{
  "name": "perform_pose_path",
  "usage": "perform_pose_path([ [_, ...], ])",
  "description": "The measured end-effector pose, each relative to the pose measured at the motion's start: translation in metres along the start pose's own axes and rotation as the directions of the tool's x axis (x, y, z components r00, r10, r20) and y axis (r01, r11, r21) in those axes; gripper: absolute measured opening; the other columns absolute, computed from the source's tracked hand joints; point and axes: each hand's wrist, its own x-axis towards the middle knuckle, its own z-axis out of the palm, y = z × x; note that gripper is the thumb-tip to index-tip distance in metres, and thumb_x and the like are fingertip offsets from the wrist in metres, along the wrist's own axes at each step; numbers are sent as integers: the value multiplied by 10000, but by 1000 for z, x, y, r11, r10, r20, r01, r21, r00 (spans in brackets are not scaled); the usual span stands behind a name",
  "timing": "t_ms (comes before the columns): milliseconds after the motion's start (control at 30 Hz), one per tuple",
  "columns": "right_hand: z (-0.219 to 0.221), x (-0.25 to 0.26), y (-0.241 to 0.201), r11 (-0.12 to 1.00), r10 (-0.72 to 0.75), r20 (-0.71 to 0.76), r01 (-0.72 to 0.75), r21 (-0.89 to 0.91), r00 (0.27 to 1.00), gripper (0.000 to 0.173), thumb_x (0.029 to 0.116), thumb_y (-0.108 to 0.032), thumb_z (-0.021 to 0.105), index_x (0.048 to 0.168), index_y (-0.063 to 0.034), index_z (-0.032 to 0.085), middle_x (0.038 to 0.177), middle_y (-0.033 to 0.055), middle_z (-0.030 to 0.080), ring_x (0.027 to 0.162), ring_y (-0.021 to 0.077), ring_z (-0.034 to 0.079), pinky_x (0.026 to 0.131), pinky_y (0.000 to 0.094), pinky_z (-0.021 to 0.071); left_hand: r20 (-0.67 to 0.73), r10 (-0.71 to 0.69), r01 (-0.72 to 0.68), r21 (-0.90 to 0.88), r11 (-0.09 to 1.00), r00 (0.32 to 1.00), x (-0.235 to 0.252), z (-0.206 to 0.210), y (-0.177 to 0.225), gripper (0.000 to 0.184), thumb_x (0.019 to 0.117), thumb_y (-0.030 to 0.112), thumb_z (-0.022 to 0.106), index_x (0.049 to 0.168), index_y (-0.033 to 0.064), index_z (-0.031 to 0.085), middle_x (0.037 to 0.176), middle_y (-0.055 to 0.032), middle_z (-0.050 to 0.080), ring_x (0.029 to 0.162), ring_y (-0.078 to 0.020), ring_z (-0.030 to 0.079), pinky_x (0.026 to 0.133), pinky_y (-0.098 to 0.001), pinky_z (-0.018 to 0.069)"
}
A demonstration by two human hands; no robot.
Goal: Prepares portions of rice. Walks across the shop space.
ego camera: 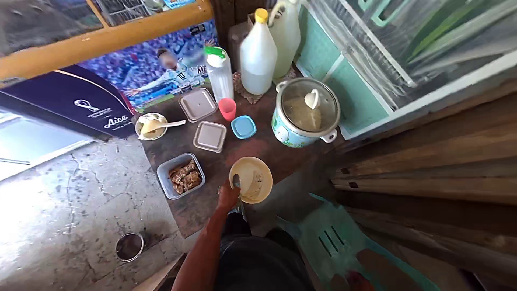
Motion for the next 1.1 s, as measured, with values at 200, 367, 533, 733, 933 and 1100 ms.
perform_pose_path([
  [200,-41,19,-198,875,-483,-143,484,-35,864,351,1043,-123,583,1340,60,618,1202,262,693,1028,378,712,949,529,557,82,-25,28,-33,999,996,28,-9,6,533,939,91,635,1444,-5,498,1325,-239,626,1238,-351,616,1065,-529,475],
  [367,-68,14,-337,648,-761,-108,758,-74,640,343,1025,-106,591,1329,49,635,1172,222,714,1059,294,714,973,447,566,46,-72,77,-122,990,996,40,-5,7,588,925,94,637,1476,22,444,1316,-241,629,1217,-378,629,1034,-562,496],
  [533,-60,14,-453,387,-907,128,915,-116,400,341,1022,-120,596,1319,39,647,1178,196,714,1039,251,717,958,388,577,14,-83,84,-109,991,996,42,-7,9,650,932,77,622,1522,13,357,1439,-255,529,1259,-408,594,1047,-573,486],
  [733,-25,-4,-617,-33,-908,415,974,-223,64,351,1043,-178,541,1331,-15,658,1242,177,696,1124,267,689,1021,406,538,-150,-76,36,-252,967,986,49,8,10,704,940,57,619,1582,79,331,1488,-227,510,1283,-383,592,1066,-562,487],
  [933,58,-19,-756,-185,-864,495,856,-482,92,364,1056,-202,532,1356,-23,633,1365,209,621,1316,374,557,1110,515,428,-79,-78,60,-206,977,994,48,14,11,744,992,87,549,1639,101,181,1546,-247,424,1123,-394,677,957,-533,557],
  [1100,128,3,-819,-186,-882,444,749,-636,158,456,990,-181,645,1373,43,542,1293,311,597,1233,494,561,971,624,476,-68,50,-57,-112,992,996,52,19,5,706,996,23,504,1628,40,189,1550,-248,427,1318,-376,564,1036,-470,518],
])
